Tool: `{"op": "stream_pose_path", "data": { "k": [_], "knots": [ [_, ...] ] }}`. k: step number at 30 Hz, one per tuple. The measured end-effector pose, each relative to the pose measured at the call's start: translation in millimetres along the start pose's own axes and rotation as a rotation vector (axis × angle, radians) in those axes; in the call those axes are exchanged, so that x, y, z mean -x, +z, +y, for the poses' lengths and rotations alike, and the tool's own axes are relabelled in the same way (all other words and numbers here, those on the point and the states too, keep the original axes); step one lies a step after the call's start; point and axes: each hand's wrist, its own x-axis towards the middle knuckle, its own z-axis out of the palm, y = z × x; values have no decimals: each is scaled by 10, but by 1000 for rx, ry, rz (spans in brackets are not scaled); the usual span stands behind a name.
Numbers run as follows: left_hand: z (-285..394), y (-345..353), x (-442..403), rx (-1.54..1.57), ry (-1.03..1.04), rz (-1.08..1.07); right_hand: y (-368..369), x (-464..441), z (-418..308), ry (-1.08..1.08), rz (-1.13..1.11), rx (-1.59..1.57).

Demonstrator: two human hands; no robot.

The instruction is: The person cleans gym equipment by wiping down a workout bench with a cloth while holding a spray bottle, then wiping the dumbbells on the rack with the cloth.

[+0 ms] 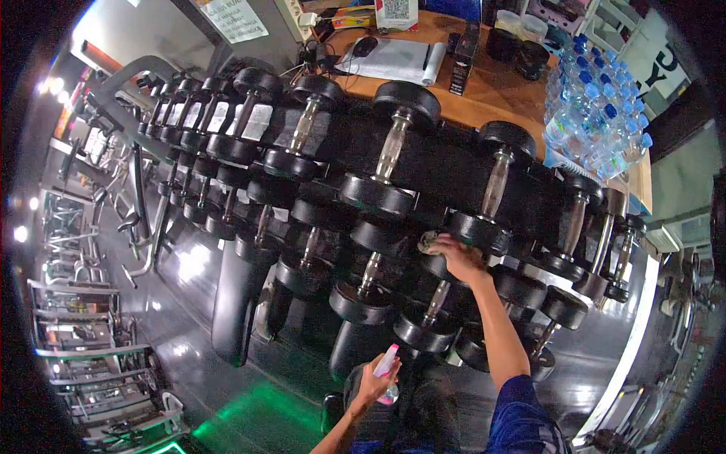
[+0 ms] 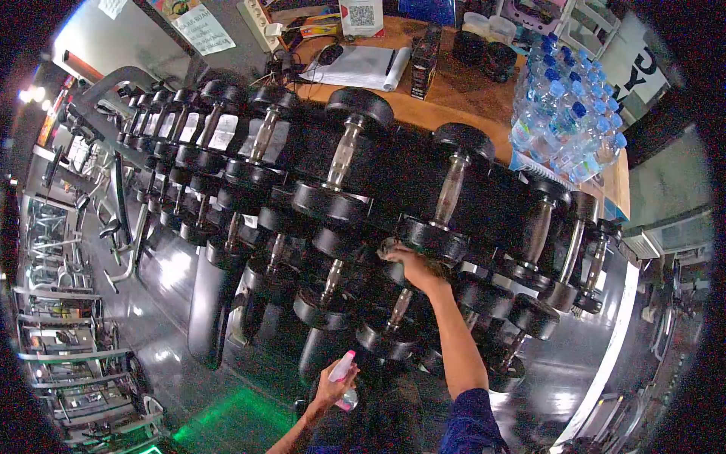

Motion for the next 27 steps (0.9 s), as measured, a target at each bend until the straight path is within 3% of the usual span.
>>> {"op": "stream_pose_path", "data": {
  "k": [5, 8, 14, 18, 19, 21, 22, 23, 24, 25, 26, 27],
  "knots": [
    [75, -51, -21, 13, 6, -13, -49, 437, -116, -295, 93, 440],
    [111, -104, 5, 7, 28, -8, -113, 753, -160, -265, 10, 513],
    [-138, -303, -45, -37, 5, -47, -2, 1420, -167, -40, 119, 456],
    [-161, -435, -68, -35, 30, -89, 445, 1774, -59, 505, 261, -56],
    [-142, -459, -82, -32, 42, -95, 543, 1758, 78, 756, 143, -118],
    [-11, -516, -49, -67, 61, -114, 1355, 1766, 888, 978, 490, -737],
    [-5, -554, -71, -82, 50, -118, 1495, 1643, 1048, 1051, 670, -1252],
    [-2, -598, -82, -99, 36, -119, 1586, 1496, 1167, 1078, 838, -1782],
    [18, -644, -78, -107, 53, -117, 1696, 1325, 1211, 831, 944, -2027],
    [49, -686, -81, -114, 70, -114, 2044, 1258, 1775, 294, 643, -2179],
    [55, -744, -77, -123, 86, -111, 1470, 940, 952, 859, 1090, -2092],
    [24, -822, -82, -164, 72, -110, 1503, 850, 986, 797, 1103, -2114]
  ]
}}
